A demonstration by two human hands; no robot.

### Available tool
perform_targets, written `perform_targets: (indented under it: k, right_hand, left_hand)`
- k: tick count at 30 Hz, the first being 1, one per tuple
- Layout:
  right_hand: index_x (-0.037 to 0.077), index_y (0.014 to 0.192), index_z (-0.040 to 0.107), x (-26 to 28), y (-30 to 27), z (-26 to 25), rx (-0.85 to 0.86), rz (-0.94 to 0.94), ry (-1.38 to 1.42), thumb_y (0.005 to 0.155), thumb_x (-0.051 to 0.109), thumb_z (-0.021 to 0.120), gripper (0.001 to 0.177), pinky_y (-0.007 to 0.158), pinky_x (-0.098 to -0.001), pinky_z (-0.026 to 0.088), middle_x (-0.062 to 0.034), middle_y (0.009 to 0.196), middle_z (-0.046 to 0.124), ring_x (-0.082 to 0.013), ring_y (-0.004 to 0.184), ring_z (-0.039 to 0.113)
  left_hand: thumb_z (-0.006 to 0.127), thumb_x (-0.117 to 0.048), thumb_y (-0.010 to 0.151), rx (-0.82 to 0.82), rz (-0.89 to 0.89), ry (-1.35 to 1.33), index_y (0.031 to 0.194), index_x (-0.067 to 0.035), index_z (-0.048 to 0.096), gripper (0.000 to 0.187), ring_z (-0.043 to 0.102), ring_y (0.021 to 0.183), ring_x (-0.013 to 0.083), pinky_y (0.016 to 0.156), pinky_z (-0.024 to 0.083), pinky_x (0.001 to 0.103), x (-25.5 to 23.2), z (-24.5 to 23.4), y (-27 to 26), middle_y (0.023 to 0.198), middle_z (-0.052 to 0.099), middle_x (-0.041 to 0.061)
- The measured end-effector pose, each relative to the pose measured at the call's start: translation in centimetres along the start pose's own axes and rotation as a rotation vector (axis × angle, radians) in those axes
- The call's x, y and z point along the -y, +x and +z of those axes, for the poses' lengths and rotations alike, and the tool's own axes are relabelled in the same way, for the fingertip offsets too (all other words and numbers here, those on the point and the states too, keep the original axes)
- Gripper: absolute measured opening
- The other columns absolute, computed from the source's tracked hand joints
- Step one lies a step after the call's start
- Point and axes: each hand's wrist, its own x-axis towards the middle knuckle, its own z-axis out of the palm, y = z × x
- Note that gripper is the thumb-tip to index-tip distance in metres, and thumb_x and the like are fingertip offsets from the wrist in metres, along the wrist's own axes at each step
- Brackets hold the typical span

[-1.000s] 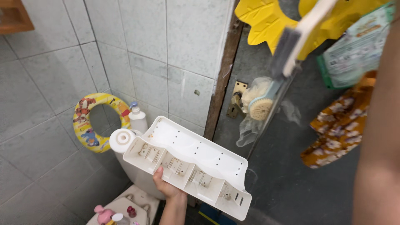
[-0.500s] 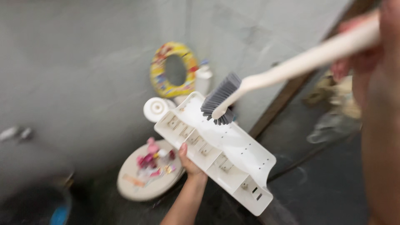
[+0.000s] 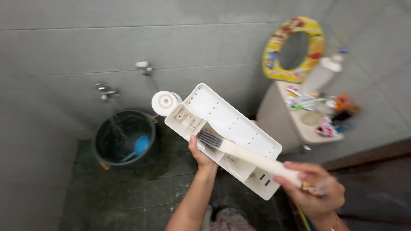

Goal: The person cleans a white plastic bathroom organizer by scrubbing its compartments with an orange toothbrush and rinsing it with water from a blue scoop. The person then scrubs the interior of the organizer using a larger long-handled brush.

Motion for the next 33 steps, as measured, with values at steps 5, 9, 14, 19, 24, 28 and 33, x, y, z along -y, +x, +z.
perform_targets:
  k: [5,9,14,19,24,28,33]
  right_hand:
    - [0.019,0.120,0.060,5.8,2.5,5.9,0.635,0.158,-0.196,0.077,0.025,0.078,0.048,0.059,-0.0405,0.061,-0.0144,0.094,0.075,-0.0326,0.076,0.077]
    - [0.030,0.161,0.034,9.3,1.6,15.7,1.215,0.295,-0.285,0.095,0.025,0.062,0.072,0.060,-0.0482,0.057,-0.0197,0.096,0.065,-0.0367,0.070,0.071]
    - [0.024,0.153,0.044,9.6,2.1,21.1,1.015,0.437,0.302,0.099,0.023,0.062,0.057,0.051,-0.0387,0.057,-0.0187,0.066,0.061,-0.0345,0.049,0.059]
    - [0.023,0.150,0.044,9.8,1.4,23.3,1.158,1.333,0.742,0.104,0.022,0.056,0.047,0.039,-0.0353,0.031,-0.0115,0.059,0.050,-0.0170,0.040,0.038]
    - [0.017,0.149,0.044,10.6,0.4,26.4,1.011,0.320,0.400,0.094,0.016,0.062,0.058,0.042,-0.0361,0.050,-0.0079,0.063,0.062,-0.0185,0.044,0.060]
    - [0.032,0.154,0.039,12.3,2.7,24.3,1.252,0.053,-0.325,0.087,0.017,0.061,0.072,0.038,-0.0455,0.054,-0.0134,0.075,0.061,-0.0324,0.049,0.066]
    - [0.031,0.160,0.035,12.2,2.7,25.0,1.297,0.191,-0.313,0.095,0.017,0.053,0.069,0.046,-0.0493,0.057,-0.0156,0.080,0.064,-0.0344,0.052,0.068]
  left_hand:
    - [0.061,-0.045,0.086,0.107,0.356,0.168,0.149,-0.003,0.037,0.079,0.055,0.124,0.0308,0.105,0.047,0.045,-8.9,-3.7,2.9,0.136,0.053,0.016]
    - [0.061,-0.047,0.084,0.186,0.323,0.047,0.149,0.002,0.038,0.084,0.055,0.127,0.0313,0.107,0.047,0.046,-14.7,-6.8,5.5,0.139,0.054,0.016]
    - [0.068,-0.043,0.084,0.183,0.584,0.273,0.146,0.003,0.040,0.083,0.055,0.123,0.0331,0.106,0.047,0.047,-19.4,-9.0,7.9,0.134,0.054,0.018]
    - [0.069,-0.042,0.079,0.120,0.631,0.315,0.143,-0.001,0.039,0.081,0.054,0.122,0.0325,0.106,0.047,0.048,-20.6,-11.9,9.3,0.131,0.054,0.016]
    - [0.066,-0.046,0.086,0.226,0.512,0.175,0.147,0.001,0.047,0.079,0.053,0.128,0.0318,0.109,0.045,0.047,-22.2,-14.2,11.2,0.133,0.055,0.017]
    - [0.063,-0.053,0.077,0.069,0.459,0.176,0.148,-0.001,0.042,0.091,0.052,0.131,0.0327,0.110,0.044,0.047,-22.9,-12.6,10.5,0.140,0.053,0.016]
    - [0.062,-0.056,0.078,0.191,0.411,0.190,0.153,-0.002,0.041,0.094,0.051,0.133,0.0346,0.109,0.045,0.049,-22.4,-11.1,10.7,0.142,0.051,0.018]
